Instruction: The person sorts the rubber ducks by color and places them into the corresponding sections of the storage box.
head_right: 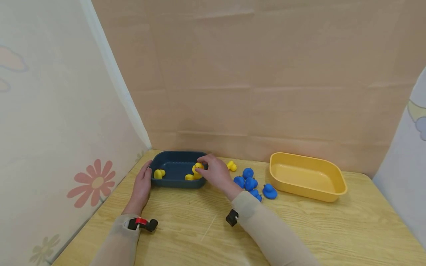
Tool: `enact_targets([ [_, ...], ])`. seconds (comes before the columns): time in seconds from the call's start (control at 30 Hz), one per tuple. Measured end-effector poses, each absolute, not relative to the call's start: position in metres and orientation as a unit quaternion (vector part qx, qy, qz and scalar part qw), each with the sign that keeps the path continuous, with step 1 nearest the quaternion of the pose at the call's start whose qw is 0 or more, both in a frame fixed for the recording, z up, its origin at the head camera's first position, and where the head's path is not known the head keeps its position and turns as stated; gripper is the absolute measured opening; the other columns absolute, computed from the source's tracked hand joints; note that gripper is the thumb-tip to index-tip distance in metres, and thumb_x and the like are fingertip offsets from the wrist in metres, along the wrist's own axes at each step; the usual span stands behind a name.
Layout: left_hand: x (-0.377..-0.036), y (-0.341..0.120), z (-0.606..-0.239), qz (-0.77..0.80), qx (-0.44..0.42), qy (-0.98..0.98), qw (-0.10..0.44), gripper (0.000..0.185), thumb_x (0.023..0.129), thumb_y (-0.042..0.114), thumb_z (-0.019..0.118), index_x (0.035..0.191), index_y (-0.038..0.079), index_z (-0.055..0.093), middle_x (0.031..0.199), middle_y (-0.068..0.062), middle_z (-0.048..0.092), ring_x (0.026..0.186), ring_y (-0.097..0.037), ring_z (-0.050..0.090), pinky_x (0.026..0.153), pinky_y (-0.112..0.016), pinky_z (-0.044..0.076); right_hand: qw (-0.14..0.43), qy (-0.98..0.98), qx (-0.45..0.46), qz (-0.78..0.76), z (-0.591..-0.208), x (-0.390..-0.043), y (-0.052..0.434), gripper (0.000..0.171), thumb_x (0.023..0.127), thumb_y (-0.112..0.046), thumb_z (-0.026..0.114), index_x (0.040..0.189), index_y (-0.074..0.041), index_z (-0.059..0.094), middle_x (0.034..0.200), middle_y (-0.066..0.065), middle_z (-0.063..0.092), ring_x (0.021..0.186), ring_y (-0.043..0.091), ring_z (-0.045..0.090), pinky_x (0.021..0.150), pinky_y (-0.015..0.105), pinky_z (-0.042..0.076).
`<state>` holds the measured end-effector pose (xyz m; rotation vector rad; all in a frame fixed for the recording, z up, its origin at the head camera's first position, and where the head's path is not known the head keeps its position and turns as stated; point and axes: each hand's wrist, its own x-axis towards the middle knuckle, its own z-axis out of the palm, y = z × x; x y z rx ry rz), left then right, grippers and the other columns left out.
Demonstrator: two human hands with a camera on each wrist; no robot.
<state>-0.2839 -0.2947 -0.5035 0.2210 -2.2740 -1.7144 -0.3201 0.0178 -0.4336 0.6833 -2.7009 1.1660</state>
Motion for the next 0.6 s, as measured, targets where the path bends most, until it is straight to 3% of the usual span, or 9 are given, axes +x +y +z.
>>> enact_targets([
  [0.6, -0.286, -0.297, -0.505, -0.593, 0.071, -0.789, 0.143, 0.056, 0.122, 0.035, 0.034, 0.175, 0.017, 0.034, 0.181, -0.008, 0.027, 0.167, -0.034, 0.019, 0.134, -0.057, 0.017, 0.068, -0.904, 0.209, 0.368, -0.427, -0.33, 0.046, 0.054, 0.104, -0.034, 0.081, 0.15, -0.011, 0.068, 0.145, 0.009, 0.07, 0.134, 0.034, 0.065, 0.109, 0.058, 0.054],
])
